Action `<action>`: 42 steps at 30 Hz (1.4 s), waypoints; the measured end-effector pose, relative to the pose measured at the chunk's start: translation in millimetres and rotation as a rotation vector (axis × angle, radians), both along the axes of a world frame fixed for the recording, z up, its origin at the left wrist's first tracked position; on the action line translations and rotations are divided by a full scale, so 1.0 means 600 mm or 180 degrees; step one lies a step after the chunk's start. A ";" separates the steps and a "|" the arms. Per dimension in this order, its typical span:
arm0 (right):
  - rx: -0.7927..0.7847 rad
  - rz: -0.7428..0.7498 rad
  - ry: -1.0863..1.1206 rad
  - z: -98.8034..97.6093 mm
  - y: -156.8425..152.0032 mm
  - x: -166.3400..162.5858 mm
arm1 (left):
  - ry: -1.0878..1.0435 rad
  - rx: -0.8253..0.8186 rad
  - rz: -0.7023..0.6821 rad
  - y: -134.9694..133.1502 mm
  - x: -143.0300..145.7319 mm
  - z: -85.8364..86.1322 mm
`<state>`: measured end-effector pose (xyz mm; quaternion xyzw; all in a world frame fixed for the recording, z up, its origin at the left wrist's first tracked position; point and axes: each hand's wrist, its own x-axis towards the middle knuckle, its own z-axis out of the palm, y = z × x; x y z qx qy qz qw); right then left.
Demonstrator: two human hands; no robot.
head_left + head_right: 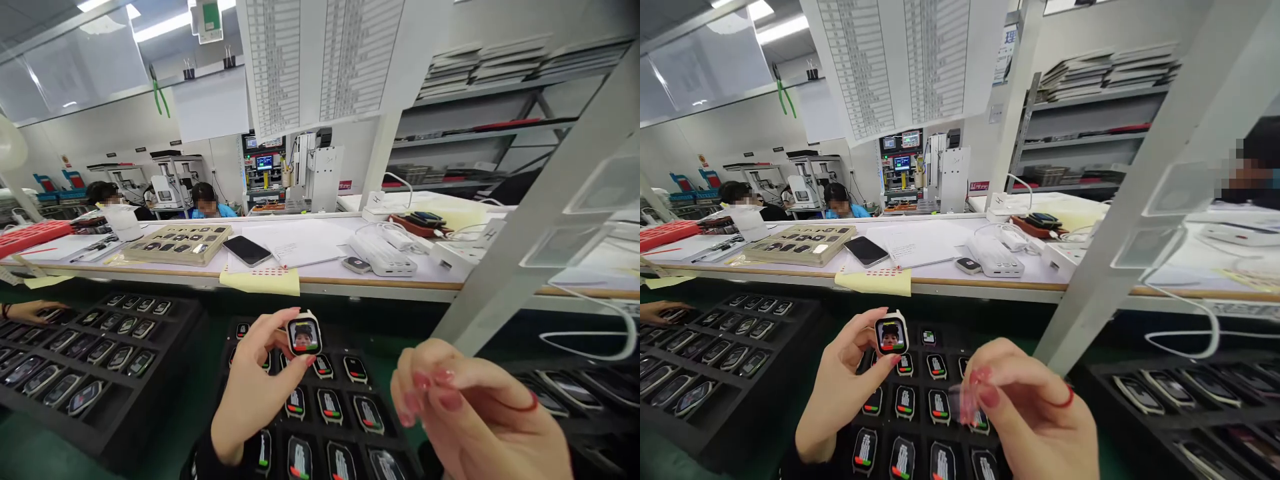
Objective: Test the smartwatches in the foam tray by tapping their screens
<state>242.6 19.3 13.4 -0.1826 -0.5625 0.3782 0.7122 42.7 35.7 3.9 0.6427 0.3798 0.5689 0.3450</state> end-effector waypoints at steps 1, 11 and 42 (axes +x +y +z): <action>-0.0013 -0.0150 -0.0064 -0.004 0.005 0.002 | 0.0020 0.0003 0.0011 0.002 -0.001 -0.001; -0.0389 -0.0713 -0.0459 -0.012 0.027 -0.012 | 0.0099 0.0144 -0.0069 0.011 -0.005 -0.003; -0.0451 -0.1028 -0.1130 -0.025 0.027 -0.073 | 0.0399 0.0570 -0.0145 0.010 -0.006 0.001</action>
